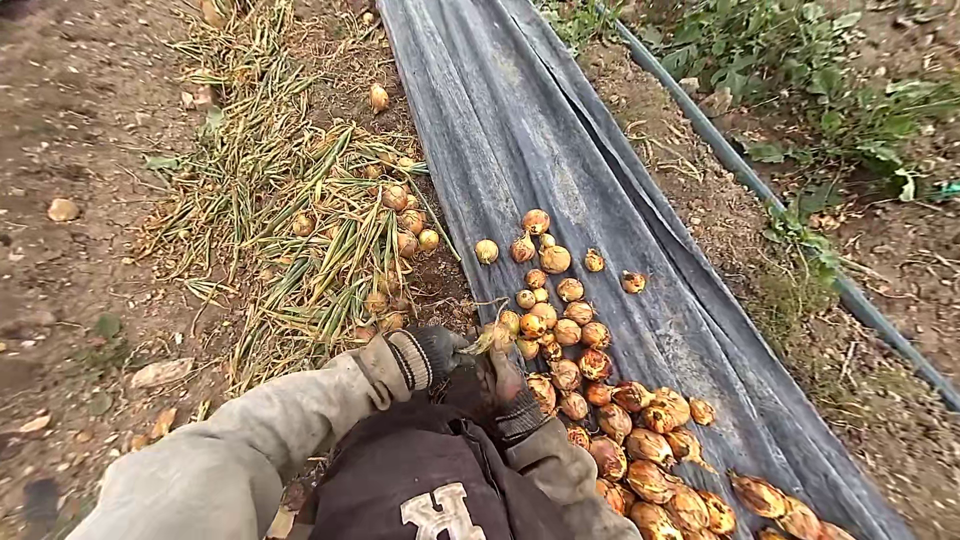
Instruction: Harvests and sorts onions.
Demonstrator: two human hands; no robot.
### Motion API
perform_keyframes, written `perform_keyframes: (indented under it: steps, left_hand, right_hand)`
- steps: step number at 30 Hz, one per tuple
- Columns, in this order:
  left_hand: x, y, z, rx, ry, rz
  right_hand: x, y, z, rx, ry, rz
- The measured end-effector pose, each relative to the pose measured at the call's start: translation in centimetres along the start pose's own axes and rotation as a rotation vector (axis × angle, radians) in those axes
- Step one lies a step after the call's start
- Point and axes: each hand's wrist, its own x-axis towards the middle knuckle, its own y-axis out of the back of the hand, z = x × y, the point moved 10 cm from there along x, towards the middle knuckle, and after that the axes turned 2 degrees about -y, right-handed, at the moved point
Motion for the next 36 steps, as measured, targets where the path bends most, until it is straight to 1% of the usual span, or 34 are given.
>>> perform_keyframes:
  steps: [2, 4, 6, 7, 8, 9, 11, 12, 13, 14, 15, 17, 18, 19, 20, 21, 23, 25, 26, 28, 30, 31, 32, 33, 35, 36]
  left_hand:
    - [4.1, 2.1, -3.6, -0.015, 0.087, 0.145]
    - [7.0, 4.6, -9.7, 0.008, 0.269, 0.269]
    - [8.2, 5.7, -16.8, 0.049, 0.527, 0.238]
    - [8.4, 5.6, -20.4, 0.054, 0.635, 0.217]
    - [8.7, 5.0, -23.6, 0.042, 0.701, 0.208]
    - [8.8, 4.3, -26.0, 0.027, 0.732, 0.208]
    - [9.0, 3.6, -28.4, 0.022, 0.742, 0.217]
    - [9.1, 3.5, -28.9, 0.02, 0.758, 0.227]
    - [9.1, 3.5, -29.1, 0.012, 0.783, 0.241]
    - [9.2, 3.3, -29.3, 0.006, 0.815, 0.248]
    - [9.3, 3.1, -29.6, -0.003, 0.847, 0.243]
    - [9.6, 3.3, -29.6, -0.001, 0.854, 0.231]
    - [9.7, 3.5, -29.3, 0.001, 0.821, 0.221]
    - [9.7, 3.6, -29.0, 0.008, 0.785, 0.208]
    - [9.6, 3.5, -28.7, 0.022, 0.747, 0.202]
    - [9.6, 3.1, -28.4, 0.051, 0.707, 0.19]
    - [9.1, 1.4, -27.5, 0.098, 0.656, 0.18]
    - [7.5, 0.1, -27.1, 0.038, 0.701, 0.222]
    - [6.7, -0.5, -27.2, 0.001, 0.738, 0.246]
    - [6.0, -0.7, -27.1, 0.026, 0.757, 0.258]
    - [6.0, -0.3, -26.3, 0.109, 0.698, 0.233]
    - [5.3, 0.2, -25.7, 0.111, 0.655, 0.257]
    - [4.1, 0.8, -25.4, 0.083, 0.598, 0.338]
    - [2.5, 1.4, -25.1, 0.014, 0.536, 0.467]
    - [-2.4, 2.5, -23.7, -0.162, 0.417, 0.731]
    - [-5.1, 2.5, -22.6, -0.28, 0.348, 0.835]
  right_hand:
    - [0.0, 2.2, -2.6, -0.012, 0.083, 0.074]
    - [-0.5, 5.2, -5.8, 0.053, 0.22, 0.195]
    - [-0.8, 8.7, -8.3, 0.107, 0.308, 0.293]
    - [-0.7, 10.2, -9.0, 0.094, 0.308, 0.321]
    - [-0.5, 11.3, -9.4, 0.052, 0.286, 0.339]
    - [-0.2, 11.9, -9.5, -0.002, 0.258, 0.358]
    - [0.5, 12.0, -9.2, -0.207, 0.245, 0.357]
    - [1.0, 11.4, -8.9, -0.364, 0.259, 0.331]
    - [1.2, 10.0, -8.3, -0.554, 0.264, 0.261]
    - [1.2, 7.8, -7.5, -0.755, 0.272, 0.128]
    - [0.9, 4.9, -6.1, -0.935, 0.226, -0.057]
    - [-0.7, -0.9, -2.4, -1.15, 0.05, -0.435]
    - [-1.5, -3.0, -0.6, -1.206, -0.028, -0.554]
    - [-2.1, -4.3, 0.8, -1.239, -0.097, -0.611]
    - [-2.2, -4.7, 1.7, -1.269, -0.156, -0.599]
    - [-2.1, -4.4, 2.1, -1.296, -0.214, -0.535]
    - [-1.6, -2.4, 2.2, -1.349, -0.28, -0.334]
    - [-1.5, -0.3, 2.0, -1.372, -0.308, -0.193]
    - [-1.7, 0.7, 2.1, -1.373, -0.316, -0.159]
    - [-2.5, 2.2, 2.3, -1.366, -0.327, -0.125]
    - [-3.5, 3.2, 2.1, -1.329, -0.319, -0.101]
    - [-3.8, 3.6, 1.9, -1.28, -0.289, -0.075]
    - [-3.8, 3.8, 1.7, -1.208, -0.242, -0.046]
    - [-3.6, 3.7, 1.5, -1.119, -0.19, -0.026]
    - [-2.6, 2.6, 1.0, -0.91, -0.099, -0.021]
    - [-2.1, 1.6, 0.8, -0.812, -0.063, -0.025]
